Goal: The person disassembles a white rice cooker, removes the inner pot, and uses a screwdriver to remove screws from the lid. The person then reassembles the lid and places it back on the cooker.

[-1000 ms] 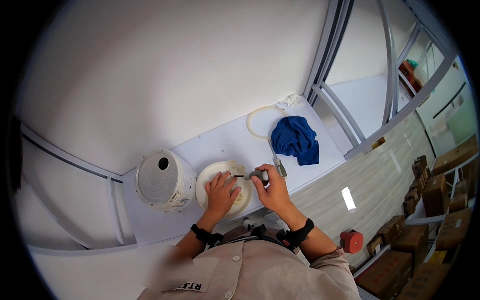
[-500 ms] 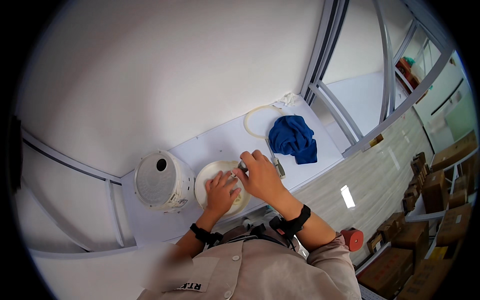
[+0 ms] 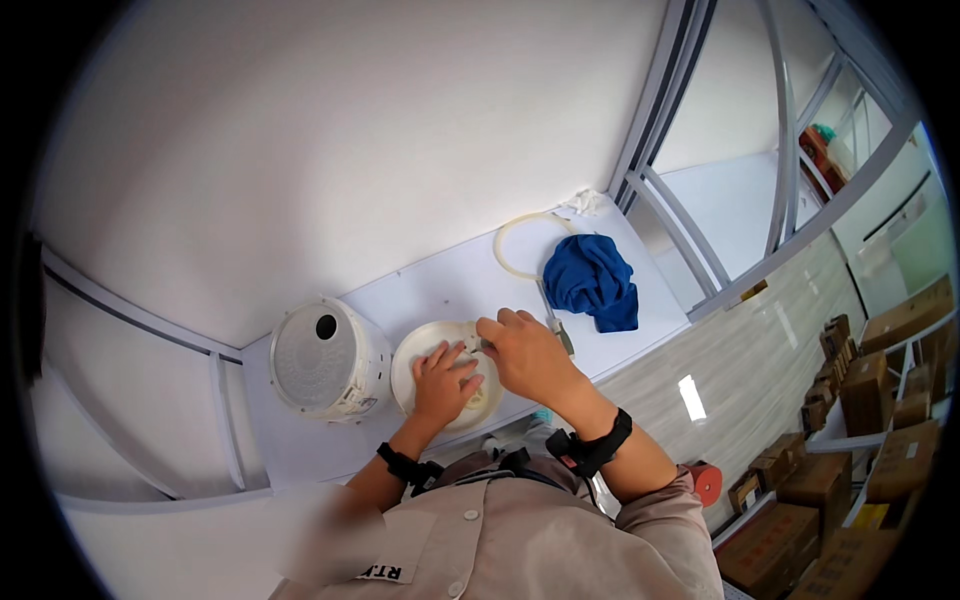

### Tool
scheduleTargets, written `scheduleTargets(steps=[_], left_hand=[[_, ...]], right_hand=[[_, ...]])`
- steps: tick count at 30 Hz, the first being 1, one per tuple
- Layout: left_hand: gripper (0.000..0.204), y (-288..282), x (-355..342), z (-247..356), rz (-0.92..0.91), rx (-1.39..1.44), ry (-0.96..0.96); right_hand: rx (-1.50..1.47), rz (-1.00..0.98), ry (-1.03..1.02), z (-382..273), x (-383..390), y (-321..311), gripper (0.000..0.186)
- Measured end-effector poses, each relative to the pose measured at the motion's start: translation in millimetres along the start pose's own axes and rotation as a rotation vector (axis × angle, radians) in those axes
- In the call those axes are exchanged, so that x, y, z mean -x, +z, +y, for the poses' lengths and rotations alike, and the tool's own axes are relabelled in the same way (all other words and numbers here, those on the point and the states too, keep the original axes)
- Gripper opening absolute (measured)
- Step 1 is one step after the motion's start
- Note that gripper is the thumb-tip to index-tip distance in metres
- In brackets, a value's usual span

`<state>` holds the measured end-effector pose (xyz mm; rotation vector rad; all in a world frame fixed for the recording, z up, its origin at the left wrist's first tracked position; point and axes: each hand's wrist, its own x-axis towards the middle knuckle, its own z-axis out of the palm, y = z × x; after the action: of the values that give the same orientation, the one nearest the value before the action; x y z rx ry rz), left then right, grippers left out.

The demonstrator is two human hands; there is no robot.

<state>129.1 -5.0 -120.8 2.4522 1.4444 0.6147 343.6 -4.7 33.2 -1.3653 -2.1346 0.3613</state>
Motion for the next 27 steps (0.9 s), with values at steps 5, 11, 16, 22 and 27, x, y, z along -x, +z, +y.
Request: scheduleTargets(steps=[5,11,16,22,27], left_hand=[[0.032,-3.1,-2.3,-1.7,-0.013,0.011,0.006],[0.029,-6.1,-2.2,-3.0,-0.019,0.043,0.041],[0.027,-9.5,-3.8,-1.2,-0.024,0.056,0.044],[0.040,-15.2,-13.0,7.3,-0.045,0.112,-0.060],[0.040,-5.0,-29.2,-0.1,-0.053,0.240,0.022]], right_hand=[[-0.029,0.013,-0.076,-2.8,-1.0,-8.8,0.027],[0.251,-0.139,0.609,-31.0,-7.8,-9.9,0.025],[0.038,-0.033,0.108,-9.6,-1.2,-6.6,0.025],[-0.051,0.050,0.059,-14.4,0.9,-7.6,0.028],[-0.066,0.085,0.126,-11.5,3.0,3.5,0.033]])
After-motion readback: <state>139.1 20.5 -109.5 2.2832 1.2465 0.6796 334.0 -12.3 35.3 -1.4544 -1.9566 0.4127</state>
